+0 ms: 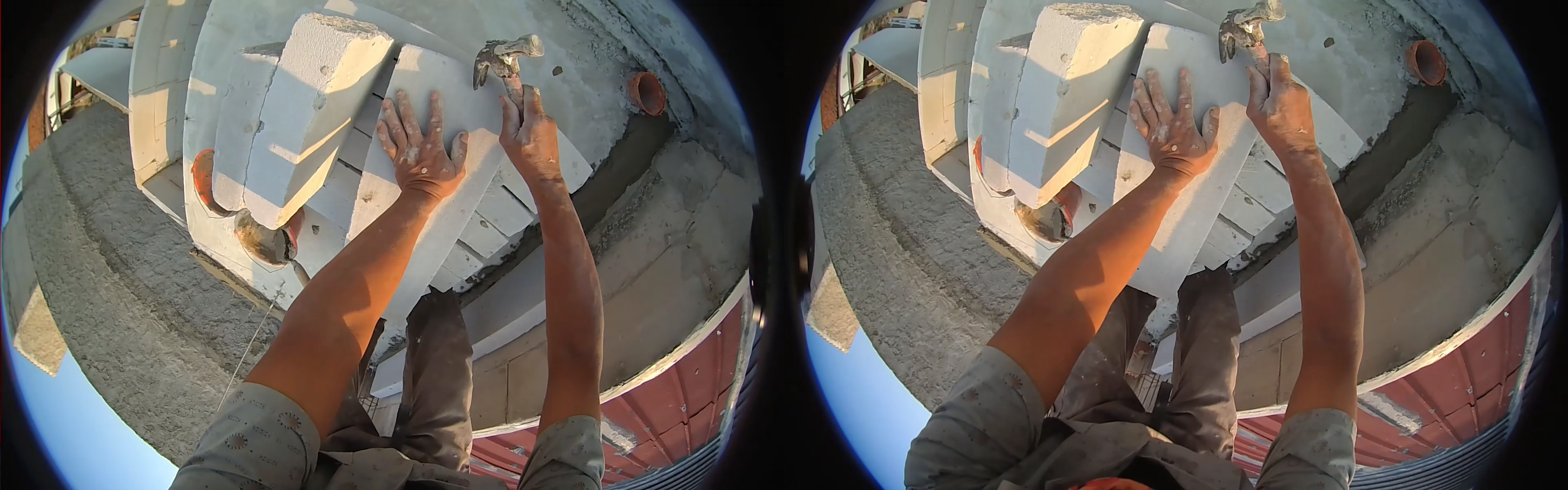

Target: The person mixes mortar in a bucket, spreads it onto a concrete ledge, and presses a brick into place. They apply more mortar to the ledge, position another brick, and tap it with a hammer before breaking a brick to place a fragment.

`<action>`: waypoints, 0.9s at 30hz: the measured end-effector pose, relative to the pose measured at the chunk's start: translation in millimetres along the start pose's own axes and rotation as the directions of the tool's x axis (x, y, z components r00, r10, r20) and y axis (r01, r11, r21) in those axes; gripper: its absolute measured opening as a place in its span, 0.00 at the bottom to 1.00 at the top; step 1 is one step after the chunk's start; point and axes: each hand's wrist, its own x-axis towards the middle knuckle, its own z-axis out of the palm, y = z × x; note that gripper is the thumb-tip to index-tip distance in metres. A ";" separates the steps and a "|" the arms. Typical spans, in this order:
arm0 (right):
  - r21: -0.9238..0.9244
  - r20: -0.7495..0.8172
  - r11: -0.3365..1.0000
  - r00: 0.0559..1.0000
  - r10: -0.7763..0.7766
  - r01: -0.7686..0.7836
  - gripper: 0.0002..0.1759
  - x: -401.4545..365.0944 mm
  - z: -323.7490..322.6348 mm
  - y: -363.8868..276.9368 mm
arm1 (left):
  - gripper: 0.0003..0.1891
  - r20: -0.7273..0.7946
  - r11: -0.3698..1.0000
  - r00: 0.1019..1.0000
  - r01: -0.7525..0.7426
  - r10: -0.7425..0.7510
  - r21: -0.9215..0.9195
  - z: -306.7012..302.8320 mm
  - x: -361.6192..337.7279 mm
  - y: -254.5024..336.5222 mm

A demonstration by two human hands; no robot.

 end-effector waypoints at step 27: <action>-0.022 -0.003 0.989 0.990 0.144 -0.144 0.15 28.4 -2.0 -38.2 | 0.42 0.055 0.999 0.998 0.032 -0.032 0.001 -0.5 0.3 0.0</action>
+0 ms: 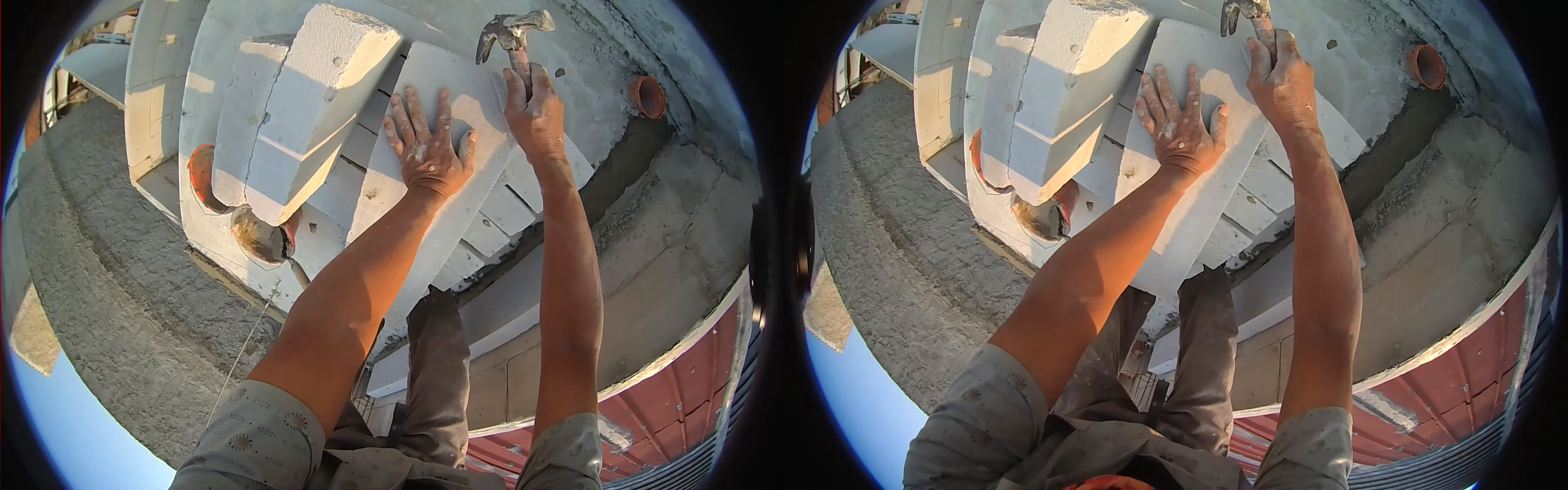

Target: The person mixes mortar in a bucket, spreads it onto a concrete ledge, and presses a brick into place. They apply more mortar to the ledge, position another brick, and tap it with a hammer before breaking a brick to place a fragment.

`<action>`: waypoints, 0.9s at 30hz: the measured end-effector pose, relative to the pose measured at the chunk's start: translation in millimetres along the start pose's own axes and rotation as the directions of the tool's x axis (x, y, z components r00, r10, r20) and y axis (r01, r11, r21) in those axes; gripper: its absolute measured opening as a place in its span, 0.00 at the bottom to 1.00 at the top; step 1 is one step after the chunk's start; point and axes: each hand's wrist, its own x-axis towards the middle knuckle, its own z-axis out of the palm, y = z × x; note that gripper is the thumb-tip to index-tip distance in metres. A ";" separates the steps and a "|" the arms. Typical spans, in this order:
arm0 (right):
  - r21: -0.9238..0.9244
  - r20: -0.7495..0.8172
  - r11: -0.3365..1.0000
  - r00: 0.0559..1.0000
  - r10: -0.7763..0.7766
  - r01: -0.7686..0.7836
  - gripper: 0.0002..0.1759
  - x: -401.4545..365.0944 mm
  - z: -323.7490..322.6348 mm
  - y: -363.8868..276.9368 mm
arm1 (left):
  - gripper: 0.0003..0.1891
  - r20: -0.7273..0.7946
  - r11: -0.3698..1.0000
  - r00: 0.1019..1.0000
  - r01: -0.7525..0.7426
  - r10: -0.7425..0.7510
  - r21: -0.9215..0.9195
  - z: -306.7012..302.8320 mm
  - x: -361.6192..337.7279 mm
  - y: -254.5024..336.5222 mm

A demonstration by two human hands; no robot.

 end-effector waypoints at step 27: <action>-0.013 0.016 0.961 0.961 0.275 -0.275 0.16 -156.6 -20.6 78.7 | 0.42 -0.021 0.999 1.000 -0.020 0.020 -0.026 6.4 -1.1 -2.7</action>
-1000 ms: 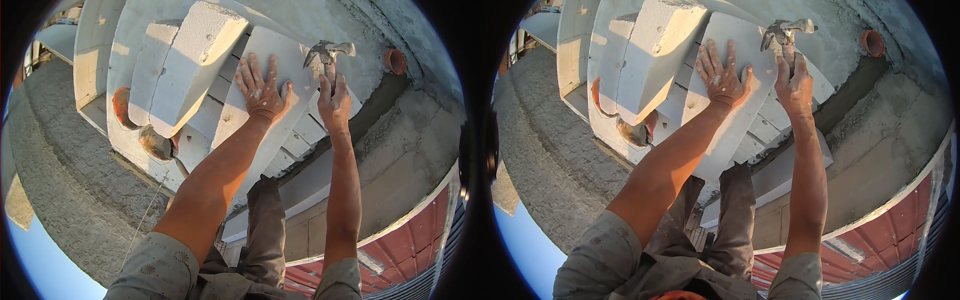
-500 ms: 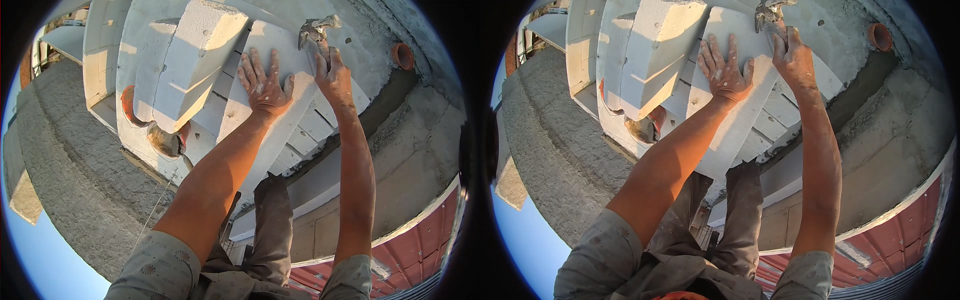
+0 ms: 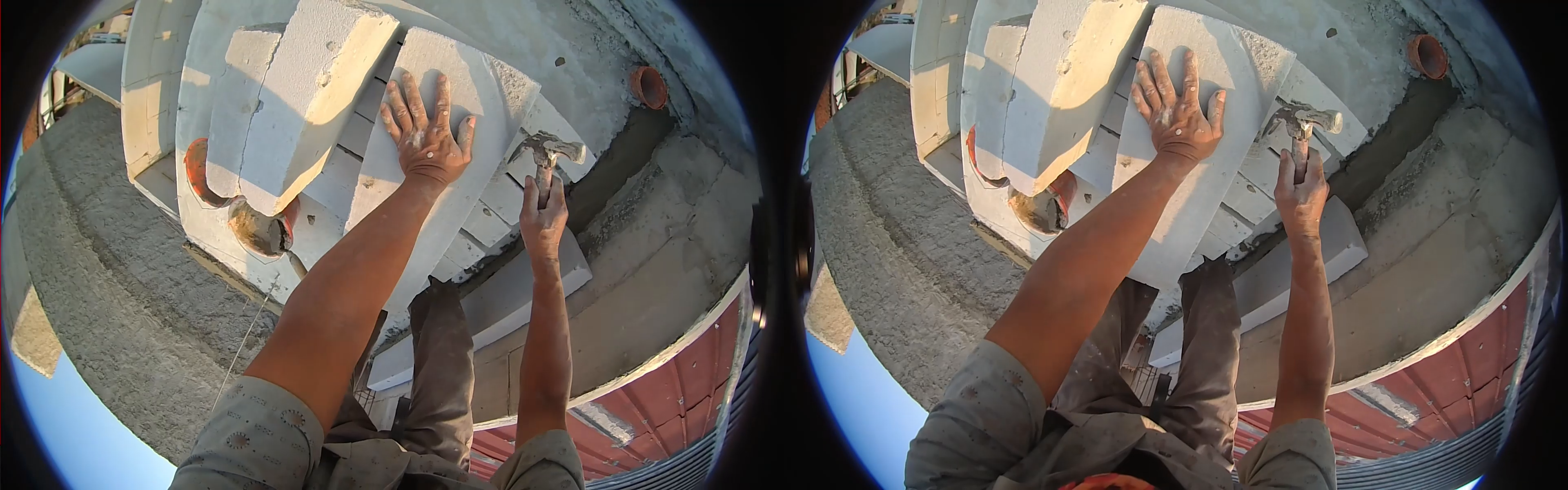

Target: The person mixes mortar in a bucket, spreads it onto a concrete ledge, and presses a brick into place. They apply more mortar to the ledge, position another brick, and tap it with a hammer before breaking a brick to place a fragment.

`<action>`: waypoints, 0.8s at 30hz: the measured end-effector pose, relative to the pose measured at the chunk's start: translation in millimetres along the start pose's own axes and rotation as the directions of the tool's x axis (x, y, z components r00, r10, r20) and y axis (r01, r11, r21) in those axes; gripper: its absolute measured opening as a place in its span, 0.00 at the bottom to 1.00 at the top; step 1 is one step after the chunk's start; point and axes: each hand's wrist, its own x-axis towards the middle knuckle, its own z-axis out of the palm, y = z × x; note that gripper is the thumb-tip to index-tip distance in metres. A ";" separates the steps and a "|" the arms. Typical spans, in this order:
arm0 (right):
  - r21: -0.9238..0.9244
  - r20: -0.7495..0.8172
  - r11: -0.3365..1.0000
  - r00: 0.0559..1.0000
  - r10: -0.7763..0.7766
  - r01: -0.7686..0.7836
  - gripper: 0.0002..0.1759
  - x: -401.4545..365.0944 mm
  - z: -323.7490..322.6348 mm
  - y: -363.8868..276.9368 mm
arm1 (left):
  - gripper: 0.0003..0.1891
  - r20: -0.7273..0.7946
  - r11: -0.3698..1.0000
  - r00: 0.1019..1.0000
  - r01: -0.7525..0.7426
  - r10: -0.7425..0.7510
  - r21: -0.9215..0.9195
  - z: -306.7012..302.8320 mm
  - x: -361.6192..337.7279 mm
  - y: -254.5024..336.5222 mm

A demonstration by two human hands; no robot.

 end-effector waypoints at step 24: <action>0.793 0.110 0.497 0.884 0.454 -0.354 0.23 -106.0 115.0 -18.2 | 0.46 0.317 0.763 0.863 0.498 -0.392 -0.413 -32.9 -77.5 -100.3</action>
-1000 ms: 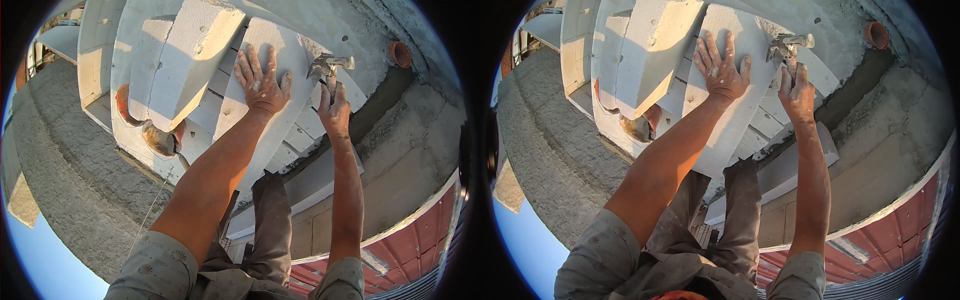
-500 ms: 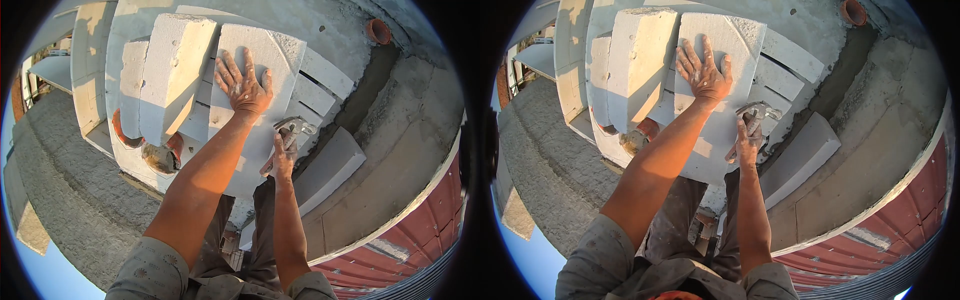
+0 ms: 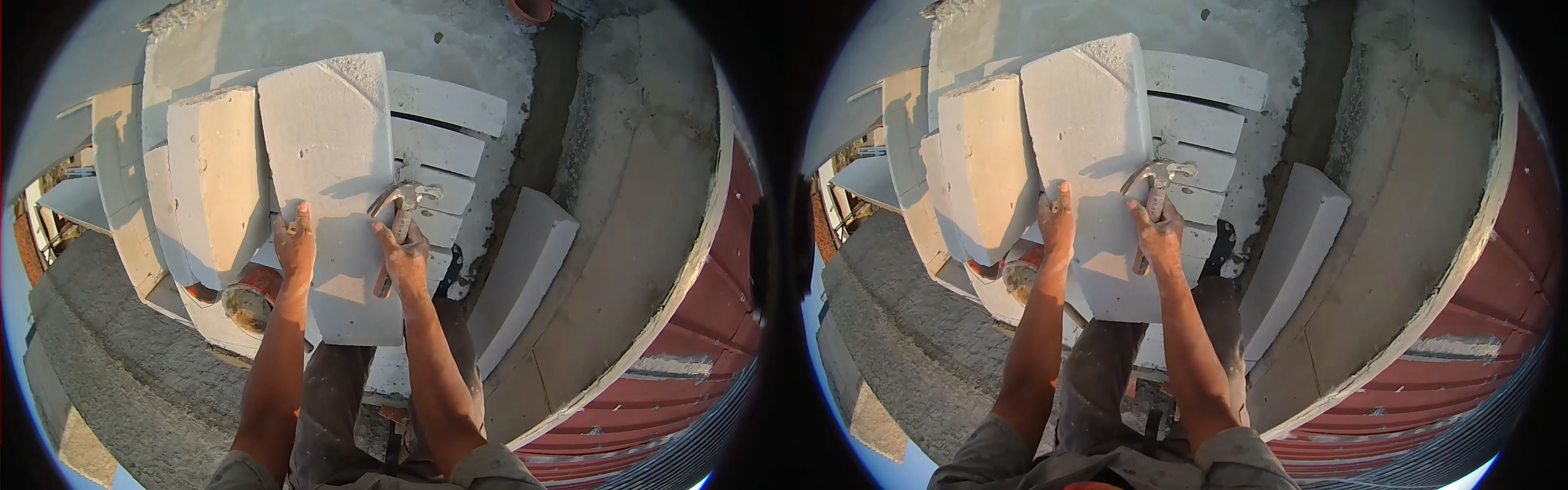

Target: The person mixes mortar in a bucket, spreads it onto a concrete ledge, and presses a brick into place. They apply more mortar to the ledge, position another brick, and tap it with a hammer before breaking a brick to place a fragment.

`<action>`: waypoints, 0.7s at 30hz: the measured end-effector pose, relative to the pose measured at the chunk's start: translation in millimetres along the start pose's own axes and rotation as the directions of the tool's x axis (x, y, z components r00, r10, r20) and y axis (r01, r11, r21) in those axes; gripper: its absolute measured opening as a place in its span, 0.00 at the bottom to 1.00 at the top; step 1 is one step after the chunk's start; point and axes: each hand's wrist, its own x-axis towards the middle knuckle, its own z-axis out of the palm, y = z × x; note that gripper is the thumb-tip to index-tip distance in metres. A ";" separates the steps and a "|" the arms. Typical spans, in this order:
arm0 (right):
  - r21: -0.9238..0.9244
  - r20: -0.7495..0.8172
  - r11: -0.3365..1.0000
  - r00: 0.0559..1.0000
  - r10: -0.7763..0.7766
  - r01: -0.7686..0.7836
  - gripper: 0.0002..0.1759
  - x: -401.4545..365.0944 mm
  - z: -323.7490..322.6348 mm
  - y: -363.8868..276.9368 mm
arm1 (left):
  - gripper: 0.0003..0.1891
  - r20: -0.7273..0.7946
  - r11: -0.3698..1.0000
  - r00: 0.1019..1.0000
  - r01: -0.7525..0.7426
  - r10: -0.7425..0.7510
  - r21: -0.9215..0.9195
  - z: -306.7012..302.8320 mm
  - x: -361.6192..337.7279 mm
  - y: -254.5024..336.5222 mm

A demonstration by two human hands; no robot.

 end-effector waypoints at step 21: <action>-0.396 0.360 0.618 0.734 -0.576 0.679 0.25 90.9 -42.6 -198.0 | 0.37 -0.080 0.702 0.802 -0.464 0.592 0.541 98.1 75.9 172.3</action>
